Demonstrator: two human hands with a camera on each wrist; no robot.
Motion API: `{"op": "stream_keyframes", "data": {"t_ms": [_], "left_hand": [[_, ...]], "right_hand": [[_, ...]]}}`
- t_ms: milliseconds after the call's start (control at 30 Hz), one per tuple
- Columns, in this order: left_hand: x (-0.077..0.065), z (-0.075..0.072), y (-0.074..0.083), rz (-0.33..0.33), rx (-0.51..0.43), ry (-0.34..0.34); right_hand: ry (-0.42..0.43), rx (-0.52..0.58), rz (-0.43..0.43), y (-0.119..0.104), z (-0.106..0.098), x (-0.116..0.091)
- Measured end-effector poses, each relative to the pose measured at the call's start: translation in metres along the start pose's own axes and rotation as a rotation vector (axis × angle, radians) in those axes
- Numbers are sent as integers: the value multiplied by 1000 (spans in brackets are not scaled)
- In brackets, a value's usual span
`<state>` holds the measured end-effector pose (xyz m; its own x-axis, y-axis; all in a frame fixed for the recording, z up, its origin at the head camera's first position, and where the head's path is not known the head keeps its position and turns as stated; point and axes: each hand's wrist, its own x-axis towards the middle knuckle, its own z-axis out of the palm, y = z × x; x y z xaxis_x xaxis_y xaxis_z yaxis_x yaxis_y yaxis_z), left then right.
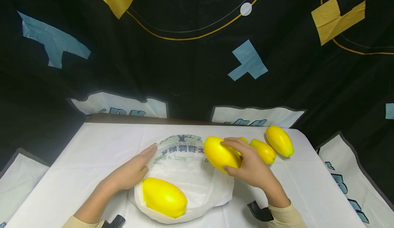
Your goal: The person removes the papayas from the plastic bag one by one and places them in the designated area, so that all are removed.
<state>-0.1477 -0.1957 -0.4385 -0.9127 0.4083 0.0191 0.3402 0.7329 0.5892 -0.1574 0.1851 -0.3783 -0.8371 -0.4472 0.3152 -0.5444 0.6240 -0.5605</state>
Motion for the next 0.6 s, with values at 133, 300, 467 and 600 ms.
{"op": "stream_keyframes", "data": {"t_ms": [133, 300, 467, 600], "left_hand": [[0, 0, 0, -1, 3, -6], [0, -1, 1, -12, 1, -12], [0, -1, 2, -12, -2, -10], [0, -1, 3, -11, -3, -8]], "right_hand": [[12, -19, 21, 4, -5, -9], [27, -55, 49, 10, -8, -21], [39, -79, 81, 14, -12, -35], [45, -104, 117, 18, -16, -46]]}}
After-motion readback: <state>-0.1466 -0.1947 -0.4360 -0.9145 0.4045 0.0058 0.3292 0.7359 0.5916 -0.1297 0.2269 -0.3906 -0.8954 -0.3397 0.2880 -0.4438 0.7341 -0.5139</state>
